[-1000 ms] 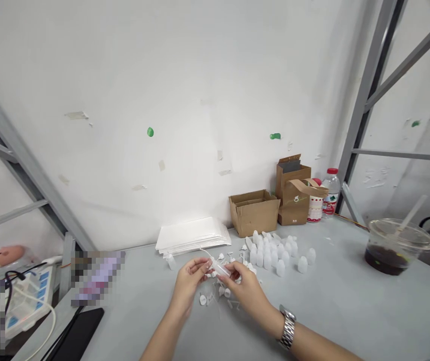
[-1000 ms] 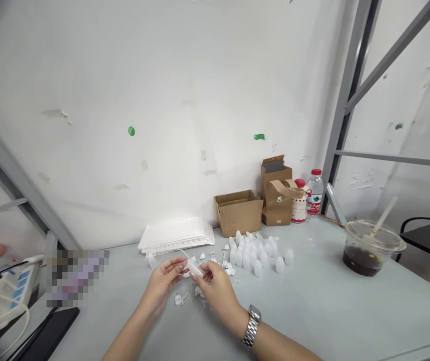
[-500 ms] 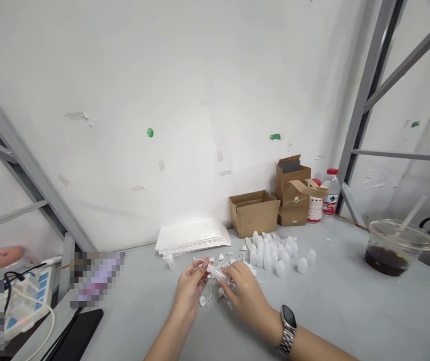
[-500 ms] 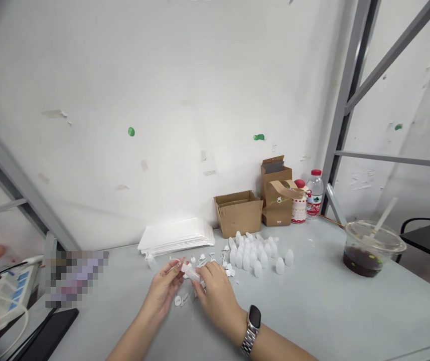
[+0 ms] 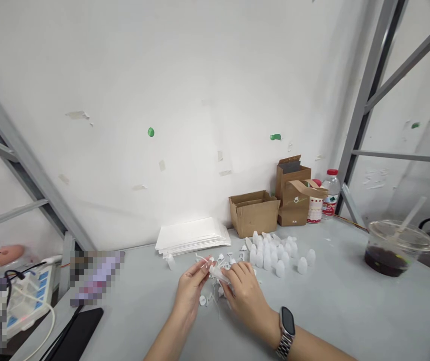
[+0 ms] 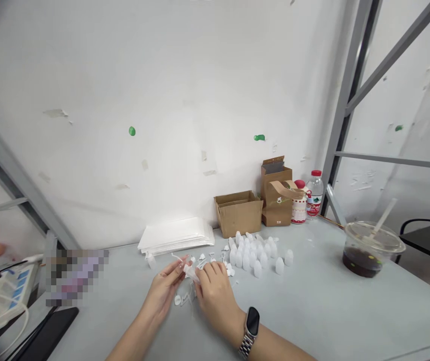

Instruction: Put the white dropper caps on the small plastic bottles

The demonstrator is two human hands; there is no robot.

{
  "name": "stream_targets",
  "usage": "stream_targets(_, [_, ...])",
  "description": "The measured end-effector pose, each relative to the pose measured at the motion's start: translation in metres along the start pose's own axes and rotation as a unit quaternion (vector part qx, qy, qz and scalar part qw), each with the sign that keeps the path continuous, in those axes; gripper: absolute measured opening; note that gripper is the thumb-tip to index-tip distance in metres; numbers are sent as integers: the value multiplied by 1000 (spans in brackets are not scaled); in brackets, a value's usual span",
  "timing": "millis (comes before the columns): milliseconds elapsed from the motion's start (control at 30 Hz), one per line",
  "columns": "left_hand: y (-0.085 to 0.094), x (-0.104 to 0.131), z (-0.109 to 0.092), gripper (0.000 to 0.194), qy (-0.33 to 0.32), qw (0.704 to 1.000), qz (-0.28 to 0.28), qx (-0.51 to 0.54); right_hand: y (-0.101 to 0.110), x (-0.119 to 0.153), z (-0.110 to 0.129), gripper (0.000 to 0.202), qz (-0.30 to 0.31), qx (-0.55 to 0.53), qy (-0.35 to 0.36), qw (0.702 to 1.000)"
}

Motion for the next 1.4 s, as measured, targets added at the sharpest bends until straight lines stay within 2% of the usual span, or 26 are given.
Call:
stream_targets(100, [-1, -2, -2, 31, -4, 1000, 16, -7, -1, 0, -4, 13, 9, -64, -30, 997])
stream_targets(167, [-2, -2, -3, 33, -6, 1000, 23, -6, -7, -1, -14, 11, 37, -176, -106, 978])
stream_targets(200, [-1, -2, -4, 35, -10, 1000, 24, -7, -13, -1, -21, 14, 66, -254, -155, 953])
stream_targets(233, [-1, -2, -5, 38, -15, 1000, 23, -10, -22, 0, -26, 19, 101, -340, -204, 912])
stream_targets(333, [-1, -1, -9, 45, -30, 999, 17, -34, -45, 3, -28, 35, 200, -575, -281, 742])
stream_targets(367, [-1, -1, -11, 45, -34, 998, 17, -46, -48, 3, -27, 38, 213, -619, -286, 700])
stream_targets(400, [-2, -1, -13, 45, -37, 997, 19, -61, -49, 2, -28, 39, 216, -643, -288, 676])
stream_targets(433, [-2, 0, -14, 43, -41, 996, 22, -76, -47, 1, -28, 40, 215, -648, -287, 672])
stream_targets(500, [-3, 0, -18, 40, -48, 993, 27, -107, -43, -2, -30, 40, 215, -623, -277, 699])
stream_targets(600, [-3, 1, -21, 38, -54, 989, 24, -135, -33, -6, -31, 35, 205, -558, -256, 762])
stream_targets(733, [-3, 2, -20, 34, -63, 988, 13, -137, -19, -6, -30, 17, 147, -415, -220, 870])
stream_targets(833, [-3, 0, -16, 31, -65, 991, 14, -116, -10, -4, -23, 4, 96, -277, -146, 945])
stream_targets(933, [-1, -1, -12, 31, -51, 995, 17, -89, -3, -3, -14, 9, 53, -169, -55, 983])
stream_targets(1100, [-2, 1, -11, 31, -38, 998, 6, -47, 2, -2, -8, 21, 22, -63, 4, 998])
stream_targets(1167, [-3, 1, -11, 30, -41, 998, 2, -38, 4, -2, -8, 22, 17, -64, 4, 998])
stream_targets(1233, [-3, 1, -10, 29, -47, 998, 4, -34, 5, -3, -10, 19, 16, -111, -21, 994])
stream_targets(1333, [-3, 1, -10, 31, -55, 997, 14, -48, 0, -6, -22, 10, 42, -248, -114, 961])
stream_targets(1400, [-3, 1, -12, 35, -60, 996, 13, -66, -12, -6, -31, 16, 90, -366, -197, 905])
Point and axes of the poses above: each hand's wrist, its own x-axis away from the middle knuckle, its own y-axis out of the back of the hand, z = x × y, the point moved 6 cm from there along -x, towards the middle knuckle, and after that the axes turned 9 degrees about z, right-handed, at the moved point
